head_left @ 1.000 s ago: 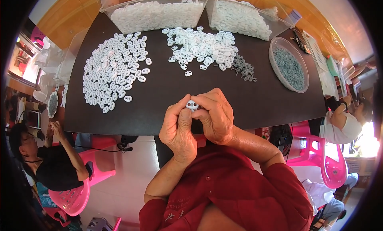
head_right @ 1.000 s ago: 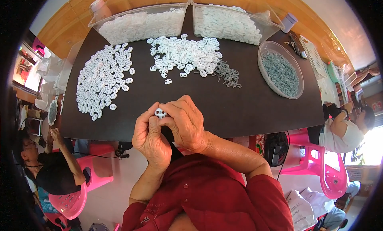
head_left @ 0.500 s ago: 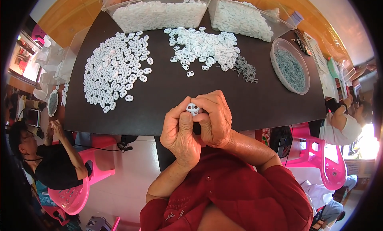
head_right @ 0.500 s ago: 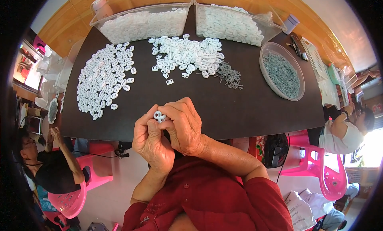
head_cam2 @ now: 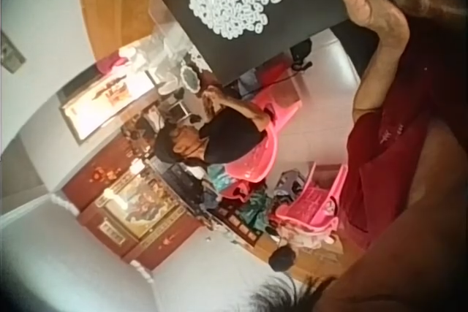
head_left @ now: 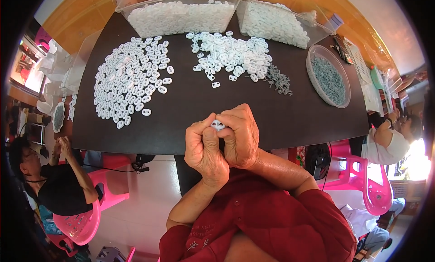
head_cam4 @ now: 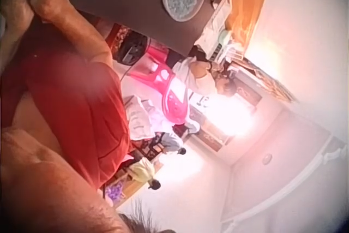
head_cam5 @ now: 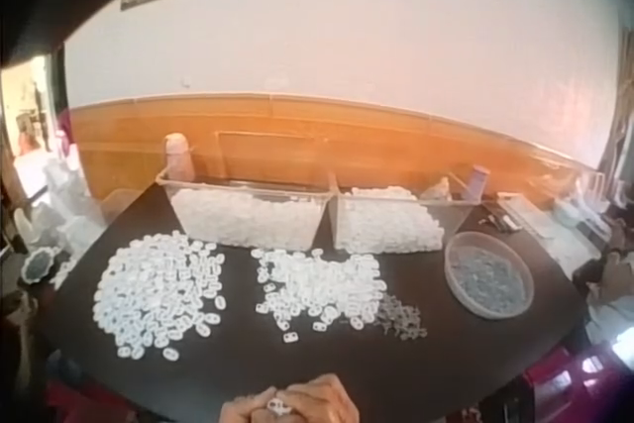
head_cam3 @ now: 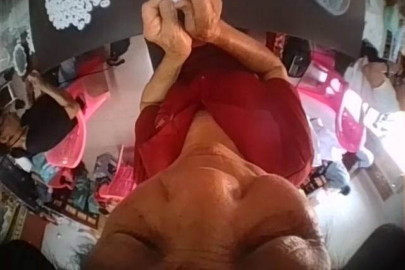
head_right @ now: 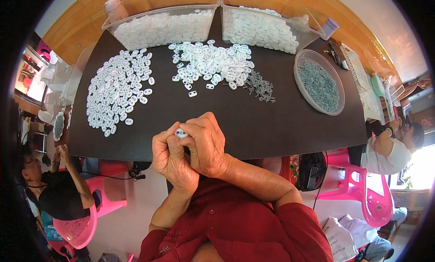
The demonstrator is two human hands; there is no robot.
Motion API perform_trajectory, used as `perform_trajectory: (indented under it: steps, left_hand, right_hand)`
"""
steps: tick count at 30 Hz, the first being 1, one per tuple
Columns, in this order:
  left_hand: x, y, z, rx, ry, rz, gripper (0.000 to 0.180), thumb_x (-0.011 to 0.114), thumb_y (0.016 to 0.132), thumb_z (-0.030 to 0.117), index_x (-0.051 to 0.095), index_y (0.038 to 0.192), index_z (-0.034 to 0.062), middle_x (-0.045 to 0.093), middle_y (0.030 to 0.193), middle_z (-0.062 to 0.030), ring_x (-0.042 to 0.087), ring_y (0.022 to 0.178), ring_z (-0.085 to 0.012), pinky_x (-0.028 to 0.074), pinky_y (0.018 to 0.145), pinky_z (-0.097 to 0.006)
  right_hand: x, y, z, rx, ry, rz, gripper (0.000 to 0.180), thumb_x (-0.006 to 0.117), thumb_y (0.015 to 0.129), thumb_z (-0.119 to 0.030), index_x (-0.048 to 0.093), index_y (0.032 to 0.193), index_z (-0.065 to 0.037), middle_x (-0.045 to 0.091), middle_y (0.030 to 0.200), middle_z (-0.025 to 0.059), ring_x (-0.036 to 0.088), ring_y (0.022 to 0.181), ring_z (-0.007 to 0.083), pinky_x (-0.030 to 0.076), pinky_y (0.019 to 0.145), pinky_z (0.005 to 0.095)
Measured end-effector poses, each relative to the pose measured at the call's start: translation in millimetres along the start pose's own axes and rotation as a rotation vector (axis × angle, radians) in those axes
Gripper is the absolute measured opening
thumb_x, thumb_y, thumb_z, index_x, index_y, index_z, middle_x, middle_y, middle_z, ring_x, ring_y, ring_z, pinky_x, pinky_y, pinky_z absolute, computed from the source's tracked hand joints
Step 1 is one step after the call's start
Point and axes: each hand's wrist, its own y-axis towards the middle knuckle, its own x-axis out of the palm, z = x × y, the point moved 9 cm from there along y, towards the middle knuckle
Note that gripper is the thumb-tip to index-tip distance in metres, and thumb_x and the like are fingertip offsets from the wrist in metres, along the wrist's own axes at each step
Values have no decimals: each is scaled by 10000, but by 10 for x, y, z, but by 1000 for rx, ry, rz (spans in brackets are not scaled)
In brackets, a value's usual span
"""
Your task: Manually assembling small white plastic components by inserting small grey pins or connectors into them.
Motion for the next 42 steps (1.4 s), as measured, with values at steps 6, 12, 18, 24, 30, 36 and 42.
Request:
perform_trajectory:
  steps: [6,12,18,24,30,36,42]
  left_hand:
    - [-6,30,-34,31,36,-11,200,487,962,148,577,1026,-19,510,831,8,443,735,-42,393,668,-190]
    - [28,116,2,-22,124,-56,195,510,948,118,595,1037,-32,545,821,-17,478,692,-67,420,632,-212]
    - [130,557,-47,112,638,-384,168,576,892,96,634,1040,41,595,774,-46,555,664,-126,454,602,-238]
    - [593,742,-287,511,1125,-548,166,673,721,33,648,879,78,527,703,-66,550,703,-251,436,586,-377]
    - [656,849,-417,537,1137,-588,118,685,694,39,609,780,66,517,733,-82,533,718,-263,434,576,-381]
    - [643,834,-392,567,1091,-604,148,688,673,32,556,738,41,504,743,-90,526,721,-272,445,582,-379]
    - [693,743,-319,651,1125,-652,168,696,676,17,558,769,42,511,726,-89,535,692,-258,445,572,-364]
  right_hand:
    - [25,-17,40,-7,3,-18,138,586,831,-16,545,953,36,558,816,139,485,617,213,408,516,309]
    - [3,40,186,52,26,-81,124,585,810,26,570,933,22,564,795,101,506,623,207,424,541,300]
    - [-310,452,760,383,-25,-153,86,595,799,55,623,868,12,569,750,68,531,659,108,443,588,245]
    - [-468,1447,1487,253,-171,36,132,611,813,-63,659,914,7,656,879,112,604,774,155,471,724,270]
    - [-17,2162,1864,43,-282,2,156,612,777,-145,639,841,-5,638,843,132,592,749,290,464,670,351]
    - [314,2038,2012,-29,-661,-76,60,587,689,-40,594,744,-16,615,763,196,581,824,375,428,855,526]
    - [-21,1312,1385,-71,-314,-287,94,597,778,-84,616,834,-10,625,810,129,576,768,321,460,695,391]
